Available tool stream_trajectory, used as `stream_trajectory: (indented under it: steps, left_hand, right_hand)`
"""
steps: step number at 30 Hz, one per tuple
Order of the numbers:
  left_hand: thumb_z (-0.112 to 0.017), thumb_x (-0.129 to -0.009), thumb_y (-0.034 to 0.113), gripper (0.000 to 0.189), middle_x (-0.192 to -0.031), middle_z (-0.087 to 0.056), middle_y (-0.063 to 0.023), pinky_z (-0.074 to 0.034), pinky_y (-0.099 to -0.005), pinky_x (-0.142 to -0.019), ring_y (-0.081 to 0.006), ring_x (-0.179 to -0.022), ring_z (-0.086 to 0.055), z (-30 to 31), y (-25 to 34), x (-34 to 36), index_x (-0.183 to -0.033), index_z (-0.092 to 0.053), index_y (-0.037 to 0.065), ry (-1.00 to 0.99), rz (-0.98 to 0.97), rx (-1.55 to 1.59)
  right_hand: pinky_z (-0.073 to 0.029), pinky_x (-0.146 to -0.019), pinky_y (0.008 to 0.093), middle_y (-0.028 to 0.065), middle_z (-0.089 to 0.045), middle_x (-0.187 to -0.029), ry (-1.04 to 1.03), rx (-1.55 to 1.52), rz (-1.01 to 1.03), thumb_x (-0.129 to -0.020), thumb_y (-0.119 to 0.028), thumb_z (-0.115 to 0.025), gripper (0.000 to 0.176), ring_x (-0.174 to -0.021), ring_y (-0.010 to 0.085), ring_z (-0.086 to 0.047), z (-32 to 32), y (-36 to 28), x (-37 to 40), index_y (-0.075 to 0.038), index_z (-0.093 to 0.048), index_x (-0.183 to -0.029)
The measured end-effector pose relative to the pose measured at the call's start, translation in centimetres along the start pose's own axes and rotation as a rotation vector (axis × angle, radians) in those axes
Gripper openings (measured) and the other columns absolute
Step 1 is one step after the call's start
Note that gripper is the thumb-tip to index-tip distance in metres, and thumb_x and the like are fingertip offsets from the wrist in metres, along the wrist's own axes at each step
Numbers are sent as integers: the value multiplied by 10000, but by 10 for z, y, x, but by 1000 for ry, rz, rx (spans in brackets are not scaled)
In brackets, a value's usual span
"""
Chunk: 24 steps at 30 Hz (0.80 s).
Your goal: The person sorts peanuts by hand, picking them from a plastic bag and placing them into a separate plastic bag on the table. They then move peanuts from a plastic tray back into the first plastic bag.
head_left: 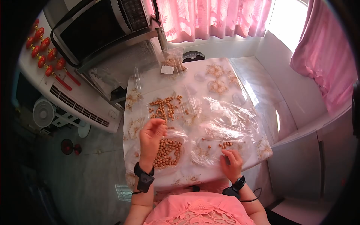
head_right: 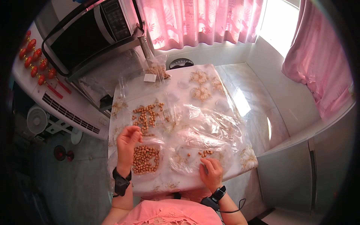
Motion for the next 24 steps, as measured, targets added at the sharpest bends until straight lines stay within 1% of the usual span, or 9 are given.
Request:
stream_trajectory:
  steps: [1,4,8,10,18,20,21,22,24]
  left_hand:
    - [-702,-1015,74,171,-975,-695,-15,-566,-247,-752,-81,-850,-654,17,1,-6,-1174,-689,12,130,-55,-128]
    - [-698,-1013,65,173,-991,-695,-14,-567,-237,-741,-81,-839,-652,40,-13,-18,-1175,-692,8,191,15,-99]
    - [-697,-1011,59,171,-1005,-695,-16,-566,-229,-742,-77,-835,-648,45,-28,-22,-1175,-694,12,199,80,-32]
    - [-695,-1010,55,170,-1008,-695,-19,-568,-232,-745,-78,-838,-649,41,-29,-22,-1175,-694,14,186,79,-23]
    - [-664,-1021,41,177,-972,-691,-23,-571,-235,-730,-83,-826,-653,47,-33,-25,-1192,-679,-2,189,48,-118]
    - [-653,-1021,30,257,-948,-685,-31,-568,-236,-715,-83,-817,-652,53,-41,-26,-1274,-629,-6,201,65,-111]
    - [-642,-1027,35,325,-944,-683,-35,-562,-231,-717,-82,-817,-650,51,-38,-25,-1341,-570,-5,223,19,-116]
    - [-642,-1027,35,325,-944,-683,-35,-562,-231,-717,-82,-817,-650,44,-35,-23,-1341,-570,-5,202,32,-104]
    - [-633,-1034,43,350,-935,-679,-27,-558,-230,-723,-80,-819,-647,32,-16,-16,-1367,-539,-6,185,-66,-164]
  right_hand:
    - [-552,-718,390,131,-691,-985,-6,-3,-1,-818,18,-747,286,-830,297,-669,0,0,0,-49,-721,-1095]
    - [-550,-712,386,130,-690,-980,10,8,14,-819,22,-741,277,-821,294,-668,1,-2,-1,-45,-723,-1087]
    - [-555,-716,377,129,-691,-977,14,-9,-11,-821,27,-735,266,-812,285,-672,0,-2,1,-39,-725,-1078]
    - [-552,-800,430,129,-704,-989,-10,-40,-111,-812,5,-741,262,-908,332,-677,-3,5,5,-44,-725,-1069]
    - [-551,-806,436,132,-709,-985,10,-25,-102,-813,-2,-748,264,-905,337,-677,-2,6,5,-44,-726,-1073]
    - [-559,-704,371,135,-703,-991,46,9,-15,-819,29,-741,270,-803,280,-685,0,2,3,-41,-731,-1079]
    - [-558,-744,391,135,-702,-1004,47,7,-32,-812,22,-752,267,-857,307,-683,1,1,3,-49,-733,-1069]
    - [-558,-744,391,135,-702,-1004,51,30,-48,-812,22,-752,267,-857,307,-683,1,2,3,-49,-733,-1069]
    - [-541,-855,441,126,-705,-1039,59,10,-52,-820,-2,-751,269,-953,335,-668,2,1,2,-58,-732,-1082]
Point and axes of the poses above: each hand's wrist, its own x-axis away from the middle knuckle, its own z-axis out of the back of the hand, y = z × x, the point moved 6 cm from there along -x, towards the middle knuckle
